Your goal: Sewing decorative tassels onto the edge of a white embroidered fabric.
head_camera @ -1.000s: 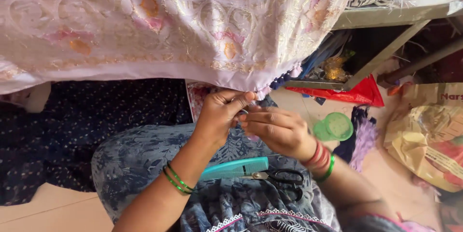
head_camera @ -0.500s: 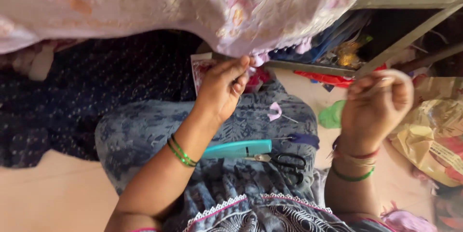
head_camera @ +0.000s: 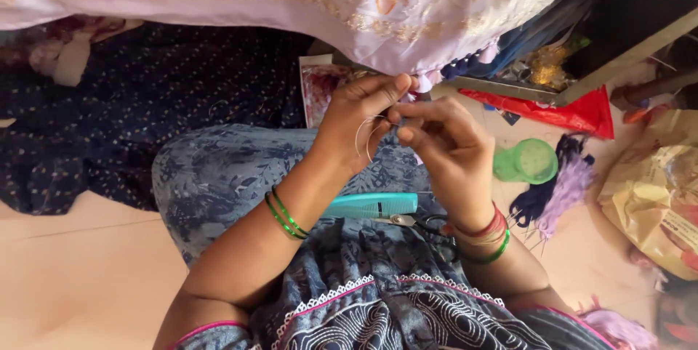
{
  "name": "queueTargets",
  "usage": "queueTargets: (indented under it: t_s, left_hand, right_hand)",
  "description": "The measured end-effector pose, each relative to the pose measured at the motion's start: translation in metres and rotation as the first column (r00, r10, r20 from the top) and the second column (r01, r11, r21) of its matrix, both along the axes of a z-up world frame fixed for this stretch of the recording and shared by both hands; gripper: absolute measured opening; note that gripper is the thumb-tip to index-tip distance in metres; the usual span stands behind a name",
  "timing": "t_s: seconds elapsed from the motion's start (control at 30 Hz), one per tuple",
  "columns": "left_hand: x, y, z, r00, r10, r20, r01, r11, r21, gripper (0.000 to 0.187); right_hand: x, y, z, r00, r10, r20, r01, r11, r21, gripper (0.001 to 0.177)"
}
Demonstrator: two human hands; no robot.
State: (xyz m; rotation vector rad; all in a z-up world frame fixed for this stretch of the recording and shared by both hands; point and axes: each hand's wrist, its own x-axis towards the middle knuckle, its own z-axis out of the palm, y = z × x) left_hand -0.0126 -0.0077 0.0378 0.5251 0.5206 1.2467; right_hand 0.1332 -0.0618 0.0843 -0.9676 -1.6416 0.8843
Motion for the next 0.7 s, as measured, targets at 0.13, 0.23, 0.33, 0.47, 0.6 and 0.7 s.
queueTargets:
  t_s: [0.13, 0.23, 0.33, 0.47, 0.6, 0.7]
  left_hand:
    - [-0.003, 0.000, -0.004, 1.000, 0.006, -0.011, -0.006, 1.000, 0.014, 0.020]
    - [-0.004, 0.001, -0.006, 1.000, -0.003, 0.010, 0.003, 0.999, 0.043, 0.022]
    - [-0.006, 0.000, -0.006, 1.000, -0.009, 0.028, 0.007, 0.999, 0.052, 0.024]
    - [-0.006, 0.003, -0.014, 0.999, -0.017, 0.051, 0.014, 0.998, 0.069, 0.026]
    - [-0.007, 0.003, -0.013, 0.997, -0.019, 0.078, 0.013, 0.996, 0.084, 0.027]
    - [-0.008, 0.002, -0.009, 0.999, -0.008, 0.052, 0.005, 0.998, 0.059, 0.026]
  right_hand:
    - [-0.005, 0.004, -0.011, 0.984, 0.018, -0.179, -0.044, 0.989, -0.144, 0.030]
    - [-0.002, 0.006, -0.018, 0.974, 0.033, -0.224, -0.068, 0.986, -0.153, 0.034]
    - [-0.003, 0.006, -0.014, 0.960, 0.049, -0.275, -0.112, 0.969, -0.221, 0.028]
    - [-0.004, 0.007, -0.009, 0.949, -0.002, -0.316, -0.117, 0.927, -0.357, 0.022]
    - [-0.004, 0.008, -0.015, 0.955, 0.012, -0.297, -0.131, 0.914, -0.384, 0.028]
    - [0.002, 0.008, -0.025, 0.946, 0.040, -0.322, -0.156, 0.927, -0.342, 0.029]
